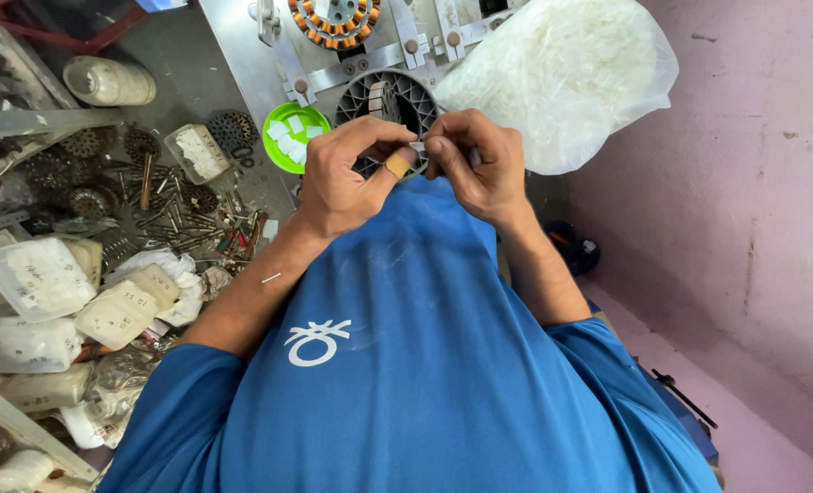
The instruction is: The person inserts small white insulating pieces into the slots of a metal motor stator by hand and then uses a press tool to secure a metal component onto the stator.
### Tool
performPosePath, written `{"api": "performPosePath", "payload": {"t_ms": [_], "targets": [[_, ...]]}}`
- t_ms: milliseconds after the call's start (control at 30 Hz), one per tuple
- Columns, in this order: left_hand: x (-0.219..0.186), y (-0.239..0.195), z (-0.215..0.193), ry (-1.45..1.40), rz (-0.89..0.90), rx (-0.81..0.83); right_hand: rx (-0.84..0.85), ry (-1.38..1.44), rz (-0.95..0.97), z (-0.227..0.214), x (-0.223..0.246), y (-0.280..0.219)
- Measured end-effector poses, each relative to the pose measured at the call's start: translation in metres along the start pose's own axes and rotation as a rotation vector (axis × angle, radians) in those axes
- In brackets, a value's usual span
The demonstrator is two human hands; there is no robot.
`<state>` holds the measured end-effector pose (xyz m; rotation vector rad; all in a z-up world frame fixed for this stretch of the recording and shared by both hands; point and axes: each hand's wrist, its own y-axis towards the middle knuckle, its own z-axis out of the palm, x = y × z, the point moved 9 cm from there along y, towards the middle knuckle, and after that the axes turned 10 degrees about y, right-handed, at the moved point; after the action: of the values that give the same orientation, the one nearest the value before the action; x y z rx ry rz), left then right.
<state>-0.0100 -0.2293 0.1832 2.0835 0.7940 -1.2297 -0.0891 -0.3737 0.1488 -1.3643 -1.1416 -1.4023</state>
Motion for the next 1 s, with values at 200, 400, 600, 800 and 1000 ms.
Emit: {"api": "performPosePath", "payload": {"t_ms": [200,400,600,800,1000], "targets": [[0.003,0.009,-0.005,0.066,0.036,0.047,0.006,0.012,-0.052,0.001,0.002,0.003],[0.009,0.01,-0.017,-0.02,0.039,0.031,-0.013,-0.035,-0.035,0.009,-0.003,0.005],[0.006,-0.004,-0.023,0.0,0.112,0.036,0.033,-0.163,-0.183,0.021,0.011,0.003],[-0.007,-0.024,-0.015,0.159,0.319,0.019,0.099,-0.15,-0.131,0.035,0.012,-0.006],[-0.006,-0.031,-0.014,0.257,0.444,-0.004,0.102,-0.227,-0.213,0.043,0.023,-0.004]]}}
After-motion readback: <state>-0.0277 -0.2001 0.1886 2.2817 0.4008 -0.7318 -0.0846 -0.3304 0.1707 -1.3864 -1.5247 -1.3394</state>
